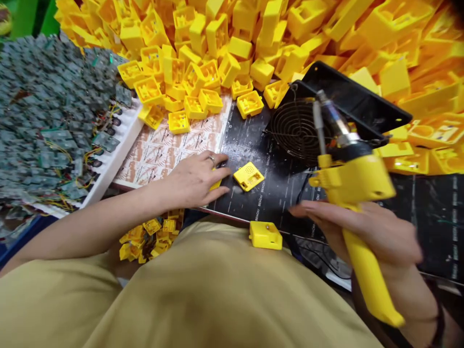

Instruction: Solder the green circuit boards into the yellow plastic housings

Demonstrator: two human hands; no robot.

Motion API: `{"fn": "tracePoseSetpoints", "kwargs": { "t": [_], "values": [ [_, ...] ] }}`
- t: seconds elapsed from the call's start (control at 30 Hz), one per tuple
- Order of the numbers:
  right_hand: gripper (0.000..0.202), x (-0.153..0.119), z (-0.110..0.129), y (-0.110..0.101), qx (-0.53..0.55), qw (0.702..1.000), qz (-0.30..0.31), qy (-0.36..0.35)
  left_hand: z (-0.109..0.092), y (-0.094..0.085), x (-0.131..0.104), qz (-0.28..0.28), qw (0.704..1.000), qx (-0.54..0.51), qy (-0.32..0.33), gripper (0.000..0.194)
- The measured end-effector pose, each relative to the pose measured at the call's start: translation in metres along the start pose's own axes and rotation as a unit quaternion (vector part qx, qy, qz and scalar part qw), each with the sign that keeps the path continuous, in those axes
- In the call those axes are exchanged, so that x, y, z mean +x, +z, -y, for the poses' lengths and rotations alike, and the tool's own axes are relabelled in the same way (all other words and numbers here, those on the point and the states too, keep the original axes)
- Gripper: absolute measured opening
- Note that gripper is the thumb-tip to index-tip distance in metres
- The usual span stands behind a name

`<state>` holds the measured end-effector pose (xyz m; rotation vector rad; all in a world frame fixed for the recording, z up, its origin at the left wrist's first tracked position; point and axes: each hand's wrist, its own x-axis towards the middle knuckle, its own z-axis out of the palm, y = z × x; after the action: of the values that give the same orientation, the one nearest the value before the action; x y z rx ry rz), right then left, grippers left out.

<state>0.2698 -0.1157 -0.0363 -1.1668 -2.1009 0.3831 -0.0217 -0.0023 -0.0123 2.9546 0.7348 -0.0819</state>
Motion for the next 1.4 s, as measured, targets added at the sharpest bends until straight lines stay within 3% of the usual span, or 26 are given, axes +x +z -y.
{"fn": "tracePoseSetpoints", "kwargs": {
  "t": [0.1, 0.17, 0.23, 0.33, 0.5, 0.6, 0.73, 0.83, 0.9, 1.0, 1.07, 1.13, 1.23, 1.33, 1.4],
  "values": [
    [0.031, 0.011, 0.011, 0.007, -0.021, 0.999, -0.001, -0.041, -0.002, 0.002, 0.0, -0.064, 0.997, 0.028, -0.021, 0.046],
    [0.039, 0.013, 0.018, 0.012, -0.029, 0.998, -0.011, -0.047, -0.012, 0.006, 0.006, -0.112, 0.994, 0.009, -0.003, 0.062],
    [0.044, 0.011, 0.022, 0.016, -0.026, 0.998, -0.012, -0.048, -0.022, 0.011, 0.015, -0.121, 0.992, -0.002, 0.031, 0.06],
    [0.044, 0.006, 0.024, 0.015, 0.007, 0.999, 0.012, -0.051, -0.025, 0.012, 0.028, -0.071, 0.997, 0.015, 0.028, 0.044],
    [0.039, 0.003, 0.027, 0.002, 0.044, 0.993, 0.11, -0.021, -0.006, -0.007, 0.025, 0.048, 0.995, -0.093, -0.005, 0.055],
    [0.032, 0.007, 0.031, 0.001, 0.037, 0.989, 0.138, -0.024, -0.001, -0.015, 0.021, 0.106, 0.987, -0.111, -0.035, 0.047],
    [0.021, 0.015, 0.03, 0.008, 0.023, 0.99, 0.134, -0.032, 0.004, -0.017, 0.026, 0.119, 0.981, -0.078, -0.131, 0.044],
    [0.02, 0.02, 0.023, 0.016, -0.007, 0.995, 0.089, -0.032, 0.009, -0.018, 0.03, 0.146, 0.975, -0.057, -0.159, 0.044],
    [0.024, 0.024, 0.016, 0.02, -0.038, 0.997, 0.061, -0.027, 0.009, -0.019, 0.033, 0.166, 0.975, -0.043, -0.14, 0.042],
    [0.029, 0.029, 0.007, 0.021, -0.091, 0.994, 0.05, -0.025, 0.005, -0.018, 0.037, 0.179, 0.98, -0.058, -0.058, 0.04],
    [0.032, 0.029, 0.004, 0.02, -0.117, 0.991, 0.056, -0.025, 0.004, -0.017, 0.037, 0.16, 0.985, -0.071, -0.004, 0.038],
    [0.037, 0.027, 0.003, 0.017, -0.126, 0.99, 0.062, -0.033, 0.006, -0.018, 0.035, 0.124, 0.99, -0.061, 0.006, 0.039],
    [0.045, 0.025, 0.005, 0.017, -0.131, 0.988, 0.056, -0.06, 0.013, -0.023, 0.026, 0.097, 0.994, -0.048, 0.006, 0.049],
    [0.046, 0.027, 0.007, 0.022, -0.17, 0.982, 0.045, -0.075, 0.011, -0.026, 0.018, 0.116, 0.989, -0.046, 0.074, 0.065],
    [0.036, 0.029, 0.009, 0.025, -0.196, 0.976, 0.042, -0.09, 0.005, -0.026, 0.016, 0.134, 0.985, -0.024, 0.108, 0.063]
  ]
}}
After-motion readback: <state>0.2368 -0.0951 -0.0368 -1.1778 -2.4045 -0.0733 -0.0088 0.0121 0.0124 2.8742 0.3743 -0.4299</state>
